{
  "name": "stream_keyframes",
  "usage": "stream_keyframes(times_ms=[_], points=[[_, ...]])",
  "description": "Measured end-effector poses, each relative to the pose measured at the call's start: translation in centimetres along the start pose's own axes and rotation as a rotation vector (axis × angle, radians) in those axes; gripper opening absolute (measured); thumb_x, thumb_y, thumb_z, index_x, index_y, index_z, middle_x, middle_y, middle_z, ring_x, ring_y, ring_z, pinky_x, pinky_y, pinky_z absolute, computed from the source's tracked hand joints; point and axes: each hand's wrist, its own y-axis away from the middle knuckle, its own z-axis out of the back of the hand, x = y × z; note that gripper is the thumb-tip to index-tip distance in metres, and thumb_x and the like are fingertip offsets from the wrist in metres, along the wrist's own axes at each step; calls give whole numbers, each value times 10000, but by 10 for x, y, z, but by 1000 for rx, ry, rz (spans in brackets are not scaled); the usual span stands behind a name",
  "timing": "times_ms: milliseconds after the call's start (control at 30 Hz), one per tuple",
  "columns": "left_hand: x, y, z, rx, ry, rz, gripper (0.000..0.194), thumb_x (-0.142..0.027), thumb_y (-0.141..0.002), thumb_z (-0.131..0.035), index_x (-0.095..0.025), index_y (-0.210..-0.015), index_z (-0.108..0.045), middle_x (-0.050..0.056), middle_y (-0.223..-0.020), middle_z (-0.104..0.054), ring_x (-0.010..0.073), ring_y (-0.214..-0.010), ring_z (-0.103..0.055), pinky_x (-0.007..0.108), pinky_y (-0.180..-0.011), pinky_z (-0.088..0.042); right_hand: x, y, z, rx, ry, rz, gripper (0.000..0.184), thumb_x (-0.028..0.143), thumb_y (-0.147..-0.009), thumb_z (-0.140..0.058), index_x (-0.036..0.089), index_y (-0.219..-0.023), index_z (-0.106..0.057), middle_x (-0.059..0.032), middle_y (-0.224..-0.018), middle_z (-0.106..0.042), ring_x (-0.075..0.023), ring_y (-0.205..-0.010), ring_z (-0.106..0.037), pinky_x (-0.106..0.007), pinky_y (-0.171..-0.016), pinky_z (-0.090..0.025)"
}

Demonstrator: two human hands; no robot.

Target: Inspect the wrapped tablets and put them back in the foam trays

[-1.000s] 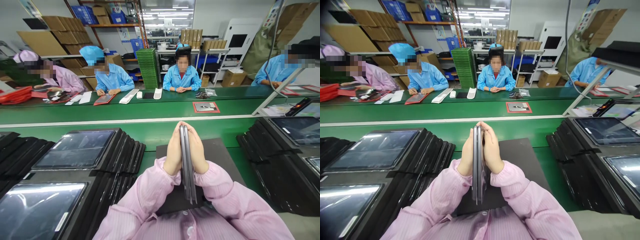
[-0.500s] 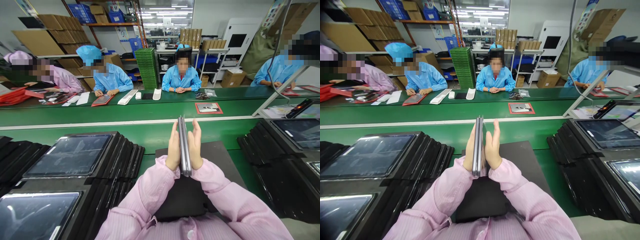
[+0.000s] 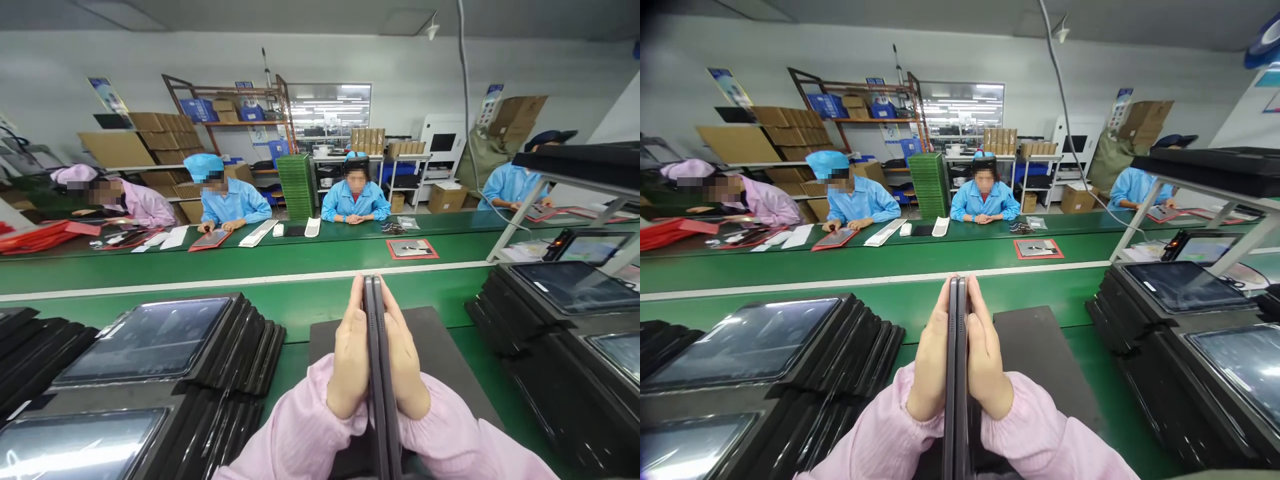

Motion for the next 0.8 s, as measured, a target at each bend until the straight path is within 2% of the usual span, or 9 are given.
stream_keyframes(times_ms=[233, 367, 600, 800], points=[[-6, 35, -3, -35, 27, 8, 628, -628, -834, -432, -251, -1334, -489, 46, -1398, -485, 220, -1300, -427, 276, -1056, -407, 11, 30, 6, 30, -73, 3, 392, 348, -977, -362, 339, -1363, -432, 35, -1431, -416, -170, -1317, -380, -333, -1102, -359], [-10, 47, -3, -27, 24, 20, 631, -619, -844, -422, -248, -1352, -464, 36, -1425, -449, 208, -1328, -383, 269, -1078, -375, 19, 40, 7, 19, -105, 2, 380, 353, -974, -373, 356, -1345, -453, 48, -1421, -430, -165, -1315, -385, -333, -1104, -354], [-15, 56, -7, -39, 32, 45, 701, -660, -816, -421, -225, -1365, -450, 61, -1429, -453, 244, -1341, -365, 330, -1109, -341, 30, 46, 10, 12, -36, -52, 403, 368, -963, -383, 293, -1349, -470, 9, -1406, -460, -196, -1305, -413, -374, -1101, -376], [-15, 55, -7, -53, 38, 104, 564, -551, -879, -420, -245, -1350, -468, 38, -1407, -487, 222, -1337, -377, 318, -1131, -288, 32, 44, 9, -7, 23, -128, 412, 354, -938, -403, 256, -1324, -505, -2, -1378, -500, -193, -1288, -442, -370, -1091, -388]])
